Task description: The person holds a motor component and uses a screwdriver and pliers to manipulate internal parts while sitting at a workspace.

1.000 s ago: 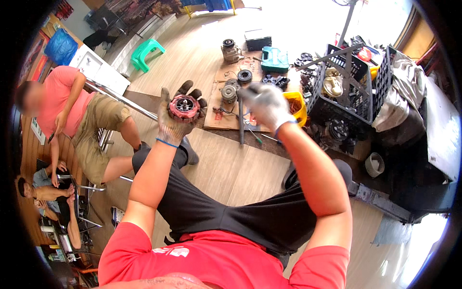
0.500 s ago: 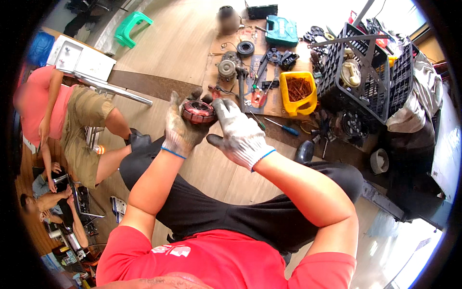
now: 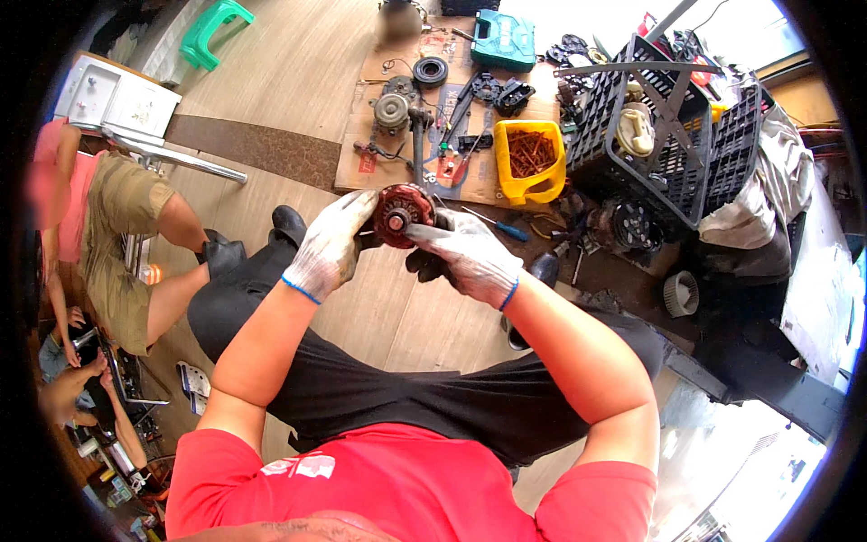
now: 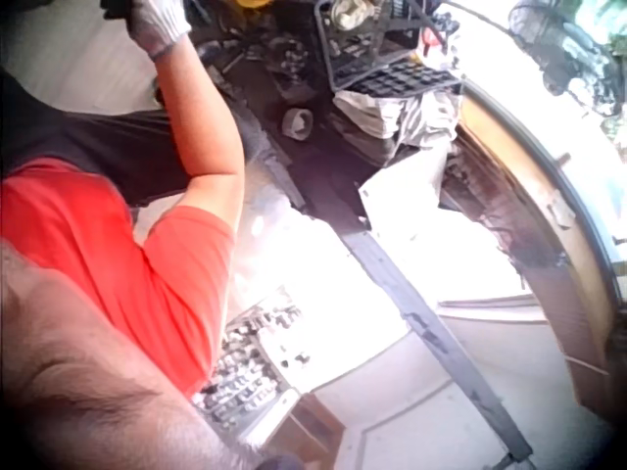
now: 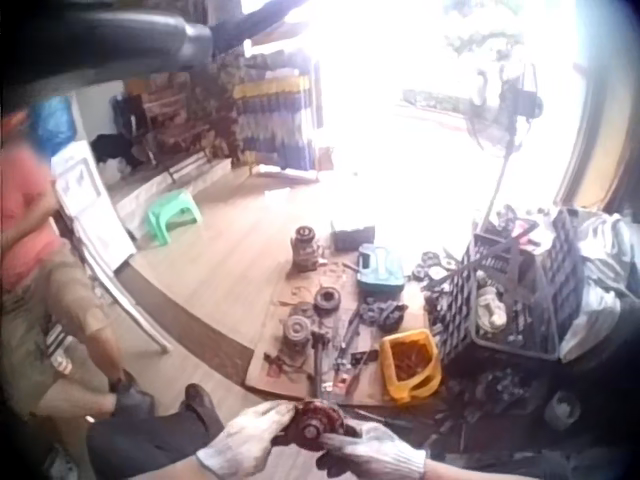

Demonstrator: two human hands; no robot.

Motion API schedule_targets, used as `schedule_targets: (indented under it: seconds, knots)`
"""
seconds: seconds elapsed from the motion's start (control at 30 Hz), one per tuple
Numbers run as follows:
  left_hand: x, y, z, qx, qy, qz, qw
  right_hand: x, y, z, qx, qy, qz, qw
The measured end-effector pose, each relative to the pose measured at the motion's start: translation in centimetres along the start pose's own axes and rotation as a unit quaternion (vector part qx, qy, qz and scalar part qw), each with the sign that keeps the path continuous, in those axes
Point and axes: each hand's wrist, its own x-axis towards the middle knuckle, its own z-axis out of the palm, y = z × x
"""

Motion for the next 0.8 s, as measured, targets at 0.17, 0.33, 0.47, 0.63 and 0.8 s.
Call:
schedule_targets:
  seconds: [0.17,0.33,0.47,0.63,0.8]
  knots:
    - [0.0,-1.3,-0.1,-0.101,-0.013,0.052,0.993,0.1,0.7,-0.1,0.084,-0.048,0.029,0.995]
    - [0.1,-1.5,-0.6,-0.205,-0.025,0.005,0.978,0.3,0.9,0.1,0.108,-0.093,0.041,0.989]
    - [-0.2,-1.7,-0.7,-0.267,-0.034,0.003,0.963,0.1,0.7,0.6,0.078,-0.113,0.043,0.990]
    - [-0.1,-2.5,-1.1,-0.258,0.001,-0.002,0.966,0.1,0.9,1.1,0.017,-0.111,0.023,0.993]
    - [0.4,-3.3,-1.5,-0.262,0.005,-0.010,0.965,0.2,1.2,1.2,0.020,-0.112,0.012,0.993]
